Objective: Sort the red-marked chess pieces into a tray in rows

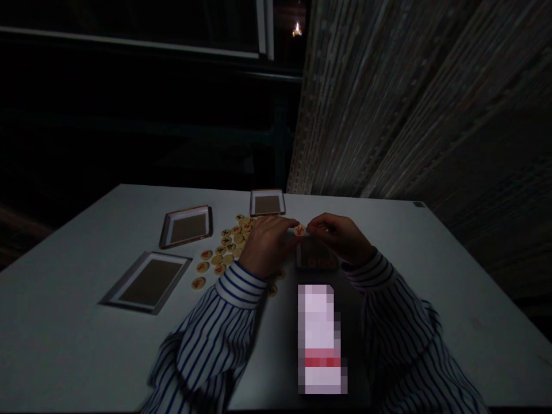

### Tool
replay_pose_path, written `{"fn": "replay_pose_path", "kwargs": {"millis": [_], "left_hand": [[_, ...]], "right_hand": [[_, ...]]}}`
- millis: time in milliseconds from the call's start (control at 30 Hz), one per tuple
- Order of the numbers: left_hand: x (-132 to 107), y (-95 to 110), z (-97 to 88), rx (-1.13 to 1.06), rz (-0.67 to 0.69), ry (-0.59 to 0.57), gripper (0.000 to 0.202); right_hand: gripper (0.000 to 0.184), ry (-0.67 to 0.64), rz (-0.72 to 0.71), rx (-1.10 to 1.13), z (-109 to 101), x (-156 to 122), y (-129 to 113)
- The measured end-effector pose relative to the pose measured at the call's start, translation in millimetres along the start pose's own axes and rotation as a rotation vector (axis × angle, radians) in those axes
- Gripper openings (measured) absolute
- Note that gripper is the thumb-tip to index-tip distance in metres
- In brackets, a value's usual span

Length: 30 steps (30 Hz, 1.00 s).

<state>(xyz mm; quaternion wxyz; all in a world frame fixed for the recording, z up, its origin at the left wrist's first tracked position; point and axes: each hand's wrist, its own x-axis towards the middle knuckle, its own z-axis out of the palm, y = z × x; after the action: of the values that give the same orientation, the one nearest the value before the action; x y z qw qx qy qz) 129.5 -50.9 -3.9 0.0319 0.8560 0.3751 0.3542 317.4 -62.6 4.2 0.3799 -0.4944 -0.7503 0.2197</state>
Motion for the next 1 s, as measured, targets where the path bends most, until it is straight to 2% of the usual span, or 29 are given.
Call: {"fn": "replay_pose_path", "kwargs": {"millis": [267, 533, 700, 900, 1000], "left_hand": [[13, -2, 3.8, -0.008, 0.028, -0.050, 0.022], [25, -7, 9.8, -0.030, 0.074, -0.099, 0.022], [27, -11, 16.1, -0.040, 0.091, -0.131, 0.022], [26, -15, 21.8, -0.047, 0.078, -0.148, 0.021], [24, -16, 23.0, -0.107, 0.028, -0.140, 0.027]], "right_hand": [[0.013, 0.068, 0.031, 0.062, -3, 1, 4], [0.011, 0.058, 0.042, 0.050, -8, 7, 12], [0.012, 0.041, 0.043, 0.125, -6, 10, 21], [0.016, -0.001, -0.015, 0.138, -4, 10, 33], [0.016, -0.002, -0.031, 0.089, -4, 10, 35]]}}
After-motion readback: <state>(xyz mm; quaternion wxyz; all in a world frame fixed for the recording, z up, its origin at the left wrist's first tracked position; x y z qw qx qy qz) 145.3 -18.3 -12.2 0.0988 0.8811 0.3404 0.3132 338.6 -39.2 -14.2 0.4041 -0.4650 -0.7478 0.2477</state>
